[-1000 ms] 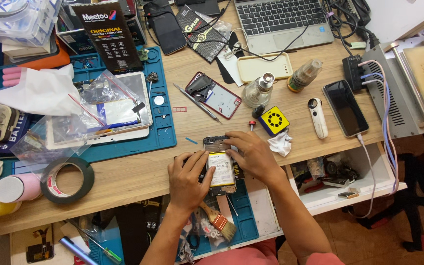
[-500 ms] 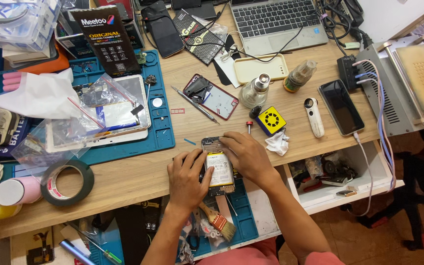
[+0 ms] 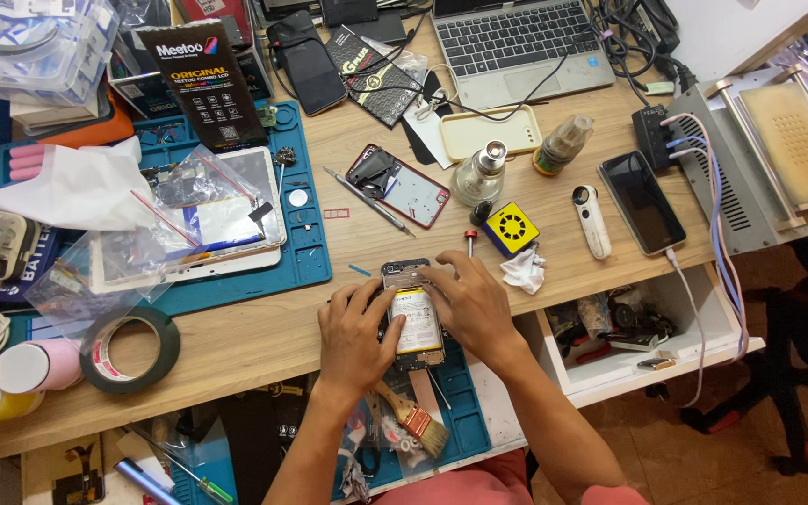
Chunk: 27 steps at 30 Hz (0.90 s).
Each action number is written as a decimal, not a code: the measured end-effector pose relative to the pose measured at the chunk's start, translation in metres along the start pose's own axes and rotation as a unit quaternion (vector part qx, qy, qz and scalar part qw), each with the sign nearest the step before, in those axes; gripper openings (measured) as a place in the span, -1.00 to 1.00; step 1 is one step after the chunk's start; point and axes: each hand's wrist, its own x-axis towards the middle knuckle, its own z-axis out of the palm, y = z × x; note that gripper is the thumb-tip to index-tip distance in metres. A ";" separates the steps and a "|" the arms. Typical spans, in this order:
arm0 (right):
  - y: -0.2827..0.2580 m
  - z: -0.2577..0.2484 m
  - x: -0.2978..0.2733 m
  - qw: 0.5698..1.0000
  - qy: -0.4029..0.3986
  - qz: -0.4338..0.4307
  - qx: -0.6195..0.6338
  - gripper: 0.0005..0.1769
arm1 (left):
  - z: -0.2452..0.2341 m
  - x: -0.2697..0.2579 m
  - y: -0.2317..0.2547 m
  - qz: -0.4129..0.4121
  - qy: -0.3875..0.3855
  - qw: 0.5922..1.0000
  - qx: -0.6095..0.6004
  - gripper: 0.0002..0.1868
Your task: The person works on a disassembled smartphone at a cluttered workbench, handling the battery and internal components. They use a screwdriver to tighten screws on the device's frame and manipulate small parts with their hands.
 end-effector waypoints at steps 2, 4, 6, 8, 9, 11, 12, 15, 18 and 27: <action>-0.003 -0.004 -0.007 1.000 0.004 0.000 0.006 -0.84 | -0.003 0.003 0.000 -0.002 -0.001 1.000 -0.013 -0.66; -0.004 -0.003 -0.017 1.000 0.007 -0.001 0.012 -0.84 | -0.003 0.009 -0.003 -0.005 -0.002 1.000 -0.026 -0.67; -0.003 0.002 -0.029 1.000 0.018 0.002 -0.006 -0.82 | -0.003 0.019 -0.007 0.001 0.022 1.000 -0.019 -0.69; -0.009 -0.003 -0.036 1.000 -0.003 0.021 -0.016 -0.76 | -0.002 0.038 -0.012 0.015 0.002 1.000 -0.007 -0.69; -0.013 -0.006 -0.040 0.998 -0.026 0.041 -0.026 -0.70 | -0.002 0.047 -0.014 0.028 -0.019 0.999 0.006 -0.69; -0.022 -0.013 -0.044 0.997 -0.048 0.059 -0.027 -0.65 | 0.000 0.064 -0.021 0.035 -0.061 0.997 -0.009 -0.69; -0.027 -0.017 -0.046 0.994 -0.073 0.078 -0.026 -0.59 | 0.001 0.073 -0.024 0.040 -0.106 0.993 -0.023 -0.69; -0.016 -0.009 -0.061 0.984 -0.120 0.131 -0.005 -0.44 | -0.012 0.087 -0.018 0.034 -0.180 0.982 -0.037 -0.74; -0.016 -0.005 -0.068 0.963 -0.145 0.189 0.128 -0.39 | -0.020 0.095 -0.012 0.033 -0.215 0.976 -0.026 -0.76; -0.035 -0.009 -0.066 0.747 -0.084 0.376 0.542 -0.33 | -0.016 0.105 -0.004 -0.008 -0.311 0.950 0.043 -0.75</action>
